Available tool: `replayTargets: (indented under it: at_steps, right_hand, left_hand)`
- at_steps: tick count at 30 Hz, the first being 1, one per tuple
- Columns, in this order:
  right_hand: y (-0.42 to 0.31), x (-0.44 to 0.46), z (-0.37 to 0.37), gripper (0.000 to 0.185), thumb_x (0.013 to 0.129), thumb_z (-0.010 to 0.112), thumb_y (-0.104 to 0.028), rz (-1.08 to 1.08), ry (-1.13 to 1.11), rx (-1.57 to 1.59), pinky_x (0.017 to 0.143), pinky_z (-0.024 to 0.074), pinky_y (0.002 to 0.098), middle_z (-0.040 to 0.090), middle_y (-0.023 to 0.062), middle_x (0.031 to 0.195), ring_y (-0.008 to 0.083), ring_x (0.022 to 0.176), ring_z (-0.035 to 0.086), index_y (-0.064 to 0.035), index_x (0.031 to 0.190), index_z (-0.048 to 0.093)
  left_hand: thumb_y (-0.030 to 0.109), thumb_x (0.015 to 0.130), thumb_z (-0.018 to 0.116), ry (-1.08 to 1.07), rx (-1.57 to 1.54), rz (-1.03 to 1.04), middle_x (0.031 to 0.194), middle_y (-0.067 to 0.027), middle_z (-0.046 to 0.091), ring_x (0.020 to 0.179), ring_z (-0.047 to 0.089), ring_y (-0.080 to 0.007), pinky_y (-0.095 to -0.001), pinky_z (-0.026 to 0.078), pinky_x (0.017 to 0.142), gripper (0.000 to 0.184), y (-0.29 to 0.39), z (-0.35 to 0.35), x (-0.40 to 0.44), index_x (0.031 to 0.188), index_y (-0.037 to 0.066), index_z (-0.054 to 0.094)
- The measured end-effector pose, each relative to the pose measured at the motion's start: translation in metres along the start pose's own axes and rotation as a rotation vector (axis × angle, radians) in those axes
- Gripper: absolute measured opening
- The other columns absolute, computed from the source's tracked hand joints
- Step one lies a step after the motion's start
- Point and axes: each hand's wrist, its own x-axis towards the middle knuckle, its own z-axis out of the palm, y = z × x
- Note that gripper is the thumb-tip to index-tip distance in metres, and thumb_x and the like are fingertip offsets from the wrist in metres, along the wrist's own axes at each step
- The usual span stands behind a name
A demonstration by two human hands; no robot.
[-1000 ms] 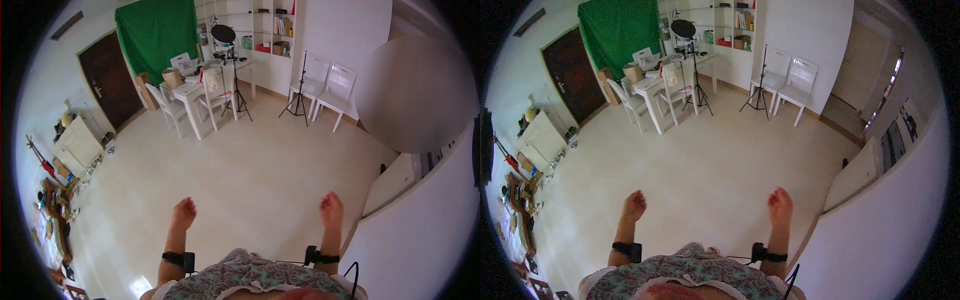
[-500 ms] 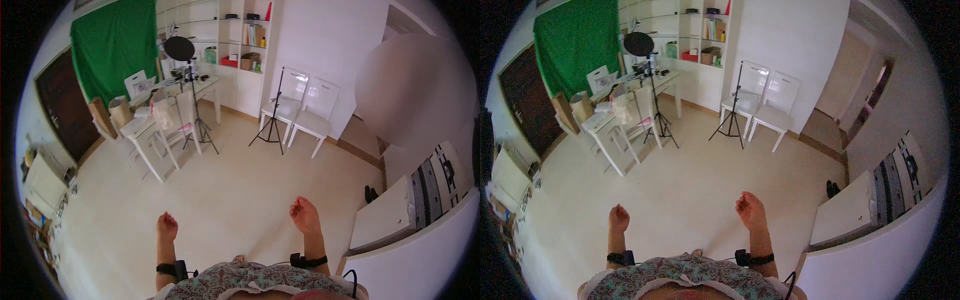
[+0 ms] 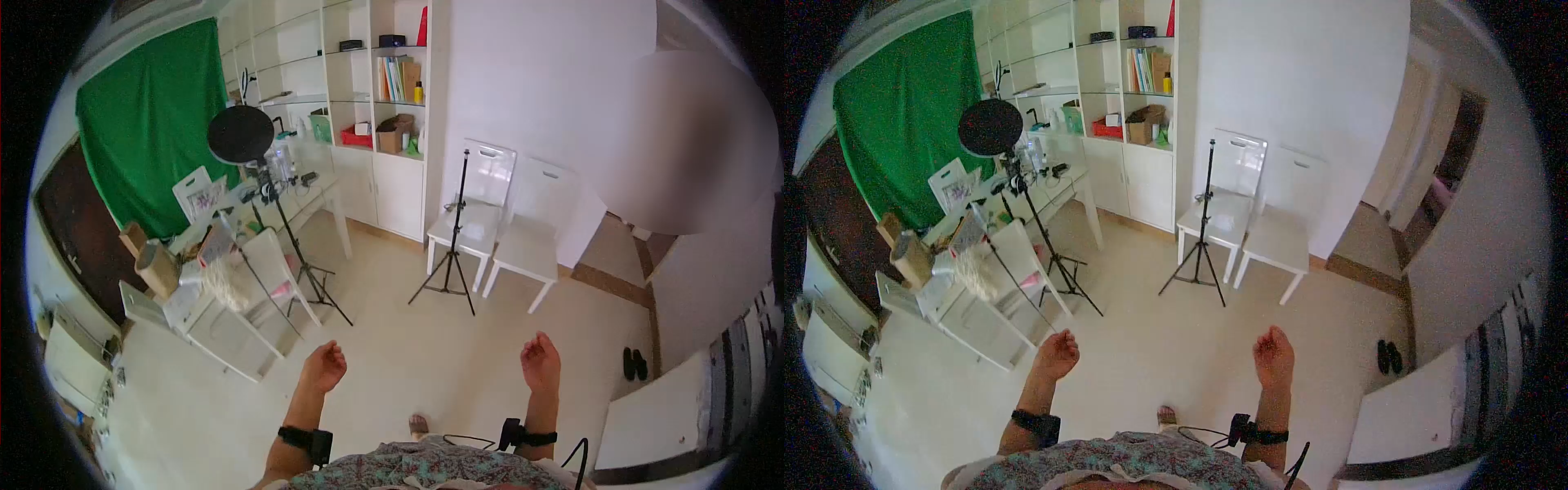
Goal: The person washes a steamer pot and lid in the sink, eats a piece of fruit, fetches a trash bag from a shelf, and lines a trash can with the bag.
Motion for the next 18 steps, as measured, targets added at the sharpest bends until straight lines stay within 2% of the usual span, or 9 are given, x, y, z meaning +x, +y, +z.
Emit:
replayTargets:
  at_steps: [1, 2, 4, 6, 7, 10, 14, 16, 18]
  right_hand:
    - [0.012, 0.031, 0.019, 0.009, 0.089, 0.057, -0.011, 0.056, -0.021, 0.054, 0.060, 0.0527, 0.0286, 0.063, 0.0035, 0.075, 0.0170, 0.066, 0.062, -0.0049, 0.093, 0.062]
    - [0.038, 0.074, 0.017, 0.017, 0.092, 0.052, -0.016, 0.142, -0.238, 0.116, 0.076, 0.0537, 0.0343, 0.066, 0.0077, 0.089, 0.0211, 0.083, 0.064, -0.0031, 0.098, 0.061]
    - [0.094, 0.090, 0.105, 0.036, 0.096, 0.039, -0.027, 0.492, -0.444, 0.162, 0.096, 0.0436, 0.0394, 0.060, 0.0145, 0.117, 0.0266, 0.110, 0.056, -0.0030, 0.115, 0.058]
    - [0.142, 0.102, 0.168, 0.053, 0.097, 0.033, -0.036, 1.156, -0.605, 0.157, 0.110, 0.0279, 0.0422, 0.040, 0.0195, 0.139, 0.0316, 0.130, 0.037, 0.0029, 0.132, 0.042]
    - [0.146, 0.102, 0.213, 0.055, 0.096, 0.035, -0.038, 1.434, -0.572, 0.146, 0.110, 0.0267, 0.0431, 0.038, 0.0198, 0.140, 0.0317, 0.131, 0.036, 0.0036, 0.133, 0.040]
    - [0.179, 0.176, 0.281, 0.062, 0.097, 0.032, -0.041, 1.691, -0.627, 0.185, 0.111, 0.0234, 0.0423, 0.030, 0.0206, 0.145, 0.0313, 0.135, 0.029, 0.0054, 0.137, 0.031]
    - [0.208, 0.283, 0.346, 0.069, 0.096, 0.030, -0.048, 1.562, -0.821, 0.207, 0.112, 0.0204, 0.0411, 0.027, 0.0225, 0.145, 0.0306, 0.136, 0.027, 0.0062, 0.139, 0.027]
    - [0.221, 0.330, 0.374, 0.073, 0.096, 0.022, -0.051, 1.644, -1.010, 0.285, 0.114, 0.0138, 0.0417, 0.023, 0.0236, 0.147, 0.0348, 0.138, 0.021, 0.0053, 0.142, 0.021]
    - [0.231, 0.371, 0.401, 0.076, 0.095, 0.022, -0.053, 1.616, -1.091, 0.300, 0.113, 0.0157, 0.0434, 0.024, 0.0256, 0.146, 0.0369, 0.136, 0.023, 0.0067, 0.141, 0.021]
  left_hand:
    - [0.015, 0.092, 0.052, 0.055, -0.016, 0.044, 0.074, -0.0009, 0.059, 0.065, 0.055, -0.0123, -0.0254, 0.049, 0.059, 0.010, 0.014, 0.004, 0.018, 0.087, 0.009, 0.057]
    - [0.015, 0.091, 0.052, 0.114, -0.040, 0.094, 0.074, -0.0010, 0.059, 0.065, 0.055, -0.0125, -0.0256, 0.049, 0.059, 0.009, 0.029, 0.006, 0.037, 0.087, 0.009, 0.057]
    - [0.014, 0.091, 0.052, 0.149, -0.050, 0.148, 0.074, -0.0010, 0.058, 0.065, 0.055, -0.0125, -0.0254, 0.049, 0.059, 0.007, 0.058, 0.011, 0.066, 0.087, 0.009, 0.056]
    - [0.013, 0.090, 0.053, 0.228, -0.056, 0.187, 0.074, -0.0010, 0.058, 0.065, 0.055, -0.0125, -0.0252, 0.049, 0.059, 0.006, 0.092, 0.005, 0.100, 0.087, 0.009, 0.056]
    - [0.013, 0.090, 0.053, 0.224, -0.067, 0.229, 0.074, -0.0010, 0.058, 0.064, 0.056, -0.0126, -0.0249, 0.049, 0.059, 0.005, 0.104, -0.007, 0.120, 0.088, 0.009, 0.056]
    - [0.014, 0.090, 0.053, 0.324, -0.151, 0.249, 0.074, -0.0011, 0.058, 0.064, 0.056, -0.0125, -0.0245, 0.049, 0.058, 0.006, 0.130, -0.044, 0.185, 0.088, 0.009, 0.057]
    - [0.014, 0.090, 0.054, 0.408, -0.149, 0.194, 0.073, -0.0011, 0.059, 0.063, 0.056, -0.0119, -0.0244, 0.048, 0.056, 0.009, 0.195, -0.077, 0.298, 0.085, 0.008, 0.059]
    - [0.014, 0.089, 0.056, 0.383, -0.128, 0.186, 0.072, -0.0010, 0.059, 0.063, 0.055, -0.0125, -0.0242, 0.048, 0.057, 0.009, 0.237, -0.063, 0.356, 0.084, 0.008, 0.060]
    - [0.015, 0.089, 0.056, 0.424, -0.089, 0.217, 0.072, -0.0009, 0.059, 0.063, 0.055, -0.0126, -0.0241, 0.048, 0.057, 0.009, 0.271, -0.039, 0.399, 0.084, 0.008, 0.060]
